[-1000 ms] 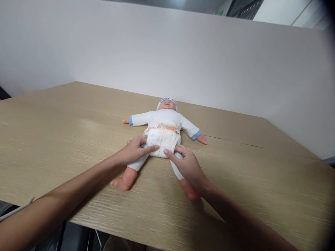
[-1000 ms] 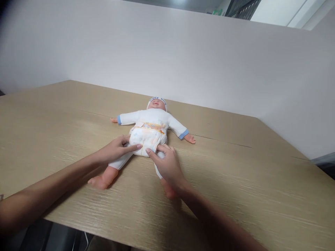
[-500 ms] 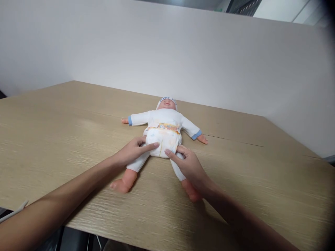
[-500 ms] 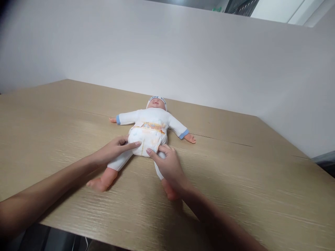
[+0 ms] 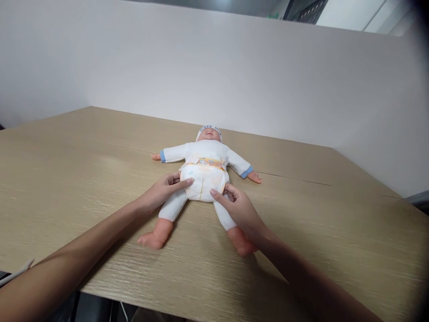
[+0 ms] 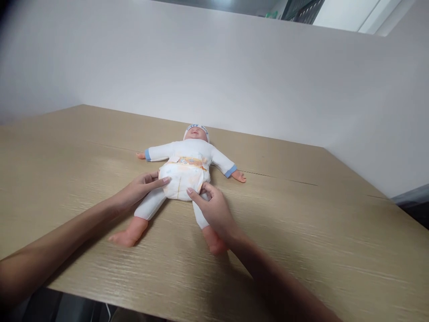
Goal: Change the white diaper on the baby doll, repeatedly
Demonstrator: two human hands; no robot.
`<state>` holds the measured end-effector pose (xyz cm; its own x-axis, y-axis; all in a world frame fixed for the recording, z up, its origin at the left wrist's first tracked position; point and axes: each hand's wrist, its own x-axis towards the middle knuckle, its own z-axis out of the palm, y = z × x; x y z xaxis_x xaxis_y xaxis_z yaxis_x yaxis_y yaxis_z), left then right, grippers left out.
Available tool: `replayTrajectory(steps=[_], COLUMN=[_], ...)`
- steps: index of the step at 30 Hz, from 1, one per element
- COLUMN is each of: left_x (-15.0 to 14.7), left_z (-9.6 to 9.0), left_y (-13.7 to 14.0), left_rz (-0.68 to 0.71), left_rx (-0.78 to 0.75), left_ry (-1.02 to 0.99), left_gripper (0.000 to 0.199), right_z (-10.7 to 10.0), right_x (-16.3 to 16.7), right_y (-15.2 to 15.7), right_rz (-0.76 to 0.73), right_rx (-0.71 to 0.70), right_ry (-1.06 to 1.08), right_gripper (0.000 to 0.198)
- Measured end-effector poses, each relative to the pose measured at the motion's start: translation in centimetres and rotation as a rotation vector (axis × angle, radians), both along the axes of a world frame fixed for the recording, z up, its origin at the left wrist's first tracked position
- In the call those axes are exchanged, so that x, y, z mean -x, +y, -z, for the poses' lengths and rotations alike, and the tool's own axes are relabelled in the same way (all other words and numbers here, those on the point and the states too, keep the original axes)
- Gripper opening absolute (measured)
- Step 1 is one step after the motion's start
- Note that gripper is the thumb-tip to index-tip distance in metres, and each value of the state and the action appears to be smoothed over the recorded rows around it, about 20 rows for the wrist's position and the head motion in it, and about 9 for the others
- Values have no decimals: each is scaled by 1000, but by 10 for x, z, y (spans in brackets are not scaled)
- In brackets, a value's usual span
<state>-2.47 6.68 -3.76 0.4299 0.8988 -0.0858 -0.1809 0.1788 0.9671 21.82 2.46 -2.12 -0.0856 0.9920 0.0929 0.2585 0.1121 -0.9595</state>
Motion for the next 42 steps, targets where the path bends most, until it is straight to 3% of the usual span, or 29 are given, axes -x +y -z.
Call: replayTrajectory(steps=[7,14,24,27,31,37,42], left_x=[-1,5,9,11,12,11,17], left_z=[-1,3,2,4,3,4,19], left_y=[-5,-3,-2,-1,0,0,24], left_rz=[-55,-75,-106,-108,-168,-318,-549], left_rx=[30,23,-23,-29,-34,-234,-602], left_ry=[-39,-44,-12,-2,40,181,522], left_gripper=[38,40,38,42,49,51,34], right_z=[-4,-3,1,5,1,-5,15], right_x=[-10,-10,-10,-12,-11,-24,-66], right_y=[-5,-8,-10,-7,-9,0,40], right_rz=[89,158,257,241,190,300,415], right_rx=[-55,-91,-203,-269,-229,-310,-605], right_ry=[-260,-231,-379,-397,-380,-429,-712], right_gripper=[33,33,26,25,29,35,29])
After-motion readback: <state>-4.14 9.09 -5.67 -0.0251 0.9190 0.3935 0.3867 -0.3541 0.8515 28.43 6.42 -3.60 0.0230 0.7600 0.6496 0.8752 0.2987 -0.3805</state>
